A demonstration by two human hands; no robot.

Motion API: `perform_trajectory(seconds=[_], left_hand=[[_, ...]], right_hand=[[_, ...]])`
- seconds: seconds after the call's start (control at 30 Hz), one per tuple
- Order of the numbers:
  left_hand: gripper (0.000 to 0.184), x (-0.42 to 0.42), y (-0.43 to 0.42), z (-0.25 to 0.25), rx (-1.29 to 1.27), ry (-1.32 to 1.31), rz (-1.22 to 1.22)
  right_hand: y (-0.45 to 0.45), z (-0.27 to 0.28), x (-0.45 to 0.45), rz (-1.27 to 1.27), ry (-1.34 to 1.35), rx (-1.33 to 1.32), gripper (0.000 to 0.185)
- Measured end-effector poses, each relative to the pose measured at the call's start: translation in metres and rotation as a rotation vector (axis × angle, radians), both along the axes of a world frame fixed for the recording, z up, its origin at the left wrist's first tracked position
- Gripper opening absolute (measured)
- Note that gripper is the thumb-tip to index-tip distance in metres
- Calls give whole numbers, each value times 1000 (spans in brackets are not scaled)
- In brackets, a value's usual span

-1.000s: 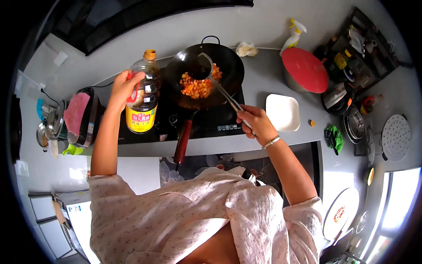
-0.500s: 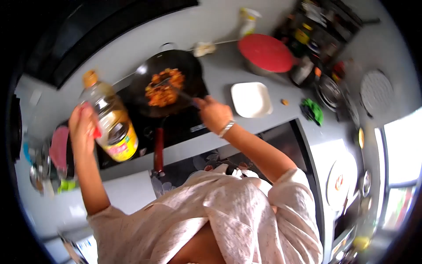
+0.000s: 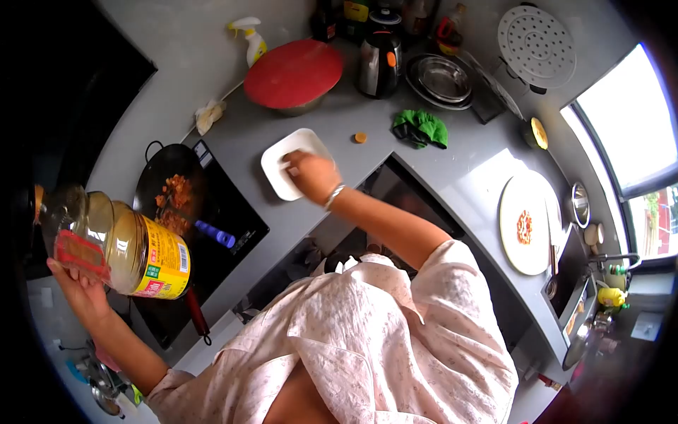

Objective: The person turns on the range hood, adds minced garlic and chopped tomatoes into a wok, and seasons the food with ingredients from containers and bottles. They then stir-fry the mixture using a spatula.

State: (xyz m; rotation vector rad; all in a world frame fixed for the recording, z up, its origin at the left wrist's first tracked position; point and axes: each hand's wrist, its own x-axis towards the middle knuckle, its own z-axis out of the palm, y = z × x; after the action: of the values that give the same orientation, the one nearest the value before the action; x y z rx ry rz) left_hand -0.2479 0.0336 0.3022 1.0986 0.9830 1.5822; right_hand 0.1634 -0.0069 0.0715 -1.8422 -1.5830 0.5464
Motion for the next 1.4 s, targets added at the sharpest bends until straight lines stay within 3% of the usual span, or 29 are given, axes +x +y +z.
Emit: perform_trajectory(seconds=[0.03,0.13,0.2,0.23,0.3,0.33,0.37,0.47,0.5,0.57,0.63,0.7,0.83,0.9,1.13,1.3,1.4], left_hand=[[53,19,1,4,-21,-14,83],[55,63,9,4,21,-18,-177],[55,136,6,2,-24,-14,112],[56,155,8,-5,-6,-50,9],[61,189,13,-18,17,64,-214],[62,214,14,-20,10,115,-248],[56,245,8,-21,-15,110,-193],[44,303,9,-28,-115,162,-384],[40,322,8,-30,-151,189,-409],[39,354,6,-40,-189,174,-469],[40,374,4,-53,-228,176,-522],[36,397,-2,-57,-236,160,-561],[37,426,-9,-65,-266,199,-631],[37,428,-9,-72,-314,177,-667],[39,419,-6,-74,-234,238,-891],[40,397,-5,-77,-176,207,-956],[39,380,-6,-75,-135,244,-926]], right_hand=[[4,-21,34,-87,-125,-11,22],[9,-66,122,-153,-364,-62,33],[13,-88,155,-104,-402,-133,32],[19,-110,167,-73,-448,-174,31],[37,-188,197,69,-503,-2,25],[32,-144,195,50,-307,-114,19],[35,-146,198,64,-306,-108,19],[39,-126,203,67,-111,90,16],[42,-96,206,92,-115,100,16],[41,-30,210,67,530,78,22],[37,28,220,211,941,258,29],[27,96,230,276,1011,337,32],[20,160,246,400,833,468,35],[17,179,252,579,321,598,33],[-2,219,259,825,-79,592,29],[-16,234,232,833,-91,593,28],[-23,244,207,629,-120,364,25]])
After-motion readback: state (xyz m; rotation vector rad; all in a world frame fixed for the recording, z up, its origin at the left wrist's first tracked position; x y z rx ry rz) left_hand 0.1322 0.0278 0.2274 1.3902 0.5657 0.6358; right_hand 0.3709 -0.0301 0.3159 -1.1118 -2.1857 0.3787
